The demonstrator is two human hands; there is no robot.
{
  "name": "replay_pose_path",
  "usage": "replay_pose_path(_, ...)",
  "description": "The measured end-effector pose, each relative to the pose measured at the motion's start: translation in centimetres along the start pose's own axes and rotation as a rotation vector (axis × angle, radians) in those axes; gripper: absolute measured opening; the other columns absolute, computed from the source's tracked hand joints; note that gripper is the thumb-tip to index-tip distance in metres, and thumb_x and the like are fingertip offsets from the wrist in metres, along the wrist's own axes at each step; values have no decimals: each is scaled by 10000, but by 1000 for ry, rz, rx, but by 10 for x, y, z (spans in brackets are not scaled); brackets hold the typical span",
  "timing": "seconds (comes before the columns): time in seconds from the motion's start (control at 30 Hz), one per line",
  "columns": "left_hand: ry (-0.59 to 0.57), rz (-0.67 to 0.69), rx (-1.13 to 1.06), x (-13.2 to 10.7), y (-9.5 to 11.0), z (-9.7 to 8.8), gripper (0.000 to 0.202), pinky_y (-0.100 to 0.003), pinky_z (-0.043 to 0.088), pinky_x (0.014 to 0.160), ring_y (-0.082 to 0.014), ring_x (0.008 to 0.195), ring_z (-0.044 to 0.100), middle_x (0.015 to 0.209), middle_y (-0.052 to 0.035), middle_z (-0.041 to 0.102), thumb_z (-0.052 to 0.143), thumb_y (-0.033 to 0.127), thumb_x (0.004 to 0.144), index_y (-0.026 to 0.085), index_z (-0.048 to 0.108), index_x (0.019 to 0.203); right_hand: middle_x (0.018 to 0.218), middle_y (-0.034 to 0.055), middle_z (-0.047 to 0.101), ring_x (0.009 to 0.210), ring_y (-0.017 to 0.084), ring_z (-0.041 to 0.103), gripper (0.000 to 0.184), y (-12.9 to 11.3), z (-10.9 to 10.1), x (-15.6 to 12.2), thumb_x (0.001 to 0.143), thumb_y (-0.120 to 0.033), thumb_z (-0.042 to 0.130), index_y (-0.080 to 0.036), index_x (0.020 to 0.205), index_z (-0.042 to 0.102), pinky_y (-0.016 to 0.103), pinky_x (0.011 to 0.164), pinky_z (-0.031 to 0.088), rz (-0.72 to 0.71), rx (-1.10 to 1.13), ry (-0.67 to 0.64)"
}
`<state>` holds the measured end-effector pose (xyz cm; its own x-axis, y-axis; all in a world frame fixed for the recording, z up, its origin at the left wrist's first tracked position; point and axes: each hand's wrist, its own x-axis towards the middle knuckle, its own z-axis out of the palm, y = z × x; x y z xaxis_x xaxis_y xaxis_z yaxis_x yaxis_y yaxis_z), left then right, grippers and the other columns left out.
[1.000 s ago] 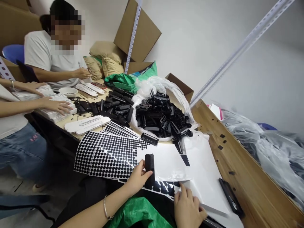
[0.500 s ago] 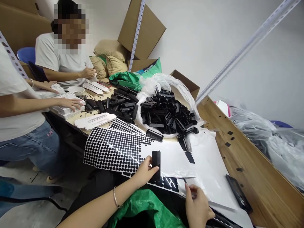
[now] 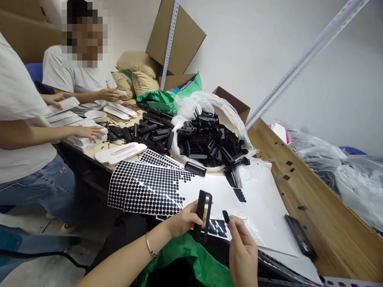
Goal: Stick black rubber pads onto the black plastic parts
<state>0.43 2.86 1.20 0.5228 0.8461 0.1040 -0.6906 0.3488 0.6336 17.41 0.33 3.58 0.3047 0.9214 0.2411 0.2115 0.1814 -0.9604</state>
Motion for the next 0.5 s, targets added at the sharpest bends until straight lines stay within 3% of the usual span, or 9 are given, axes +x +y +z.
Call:
replay_pose_path(0.1, -89, -27, 30, -1, 0, 4, 556, -276, 414, 691, -93, 596, 496, 655, 63, 500, 635, 128, 563, 179, 607, 1115, 849, 27, 576, 880, 201, 548, 285, -4, 17, -1, 786, -477, 666, -197, 760, 619, 339, 833, 438, -25, 15, -102)
replay_pose_path(0.2, -79, -31, 53, 0, -3, 6, 524, -266, 395, 654, -86, 573, 472, 656, 60, 501, 628, 131, 564, 182, 626, 1085, 836, 22, 573, 871, 200, 558, 275, 2, 25, -1, 808, -467, 644, -198, 767, 608, 334, 829, 446, -30, 13, -109)
replay_pose_path(0.4, -71, -59, 167, 2, -9, 3, 559, -267, 389, 656, -111, 628, 501, 692, 42, 532, 654, 108, 583, 192, 622, 1134, 807, 9, 578, 807, 191, 552, 317, 18, 18, 4, 791, -516, 629, -204, 803, 583, 323, 778, 443, 33, -49, -60)
replay_pose_path(0.5, -78, -99, 198, 2, -10, 3, 572, -267, 388, 669, -117, 656, 486, 704, 40, 528, 669, 101, 579, 200, 624, 1141, 821, 23, 577, 797, 201, 547, 321, 22, 14, 7, 785, -516, 619, -199, 825, 597, 340, 762, 437, -49, -195, -17)
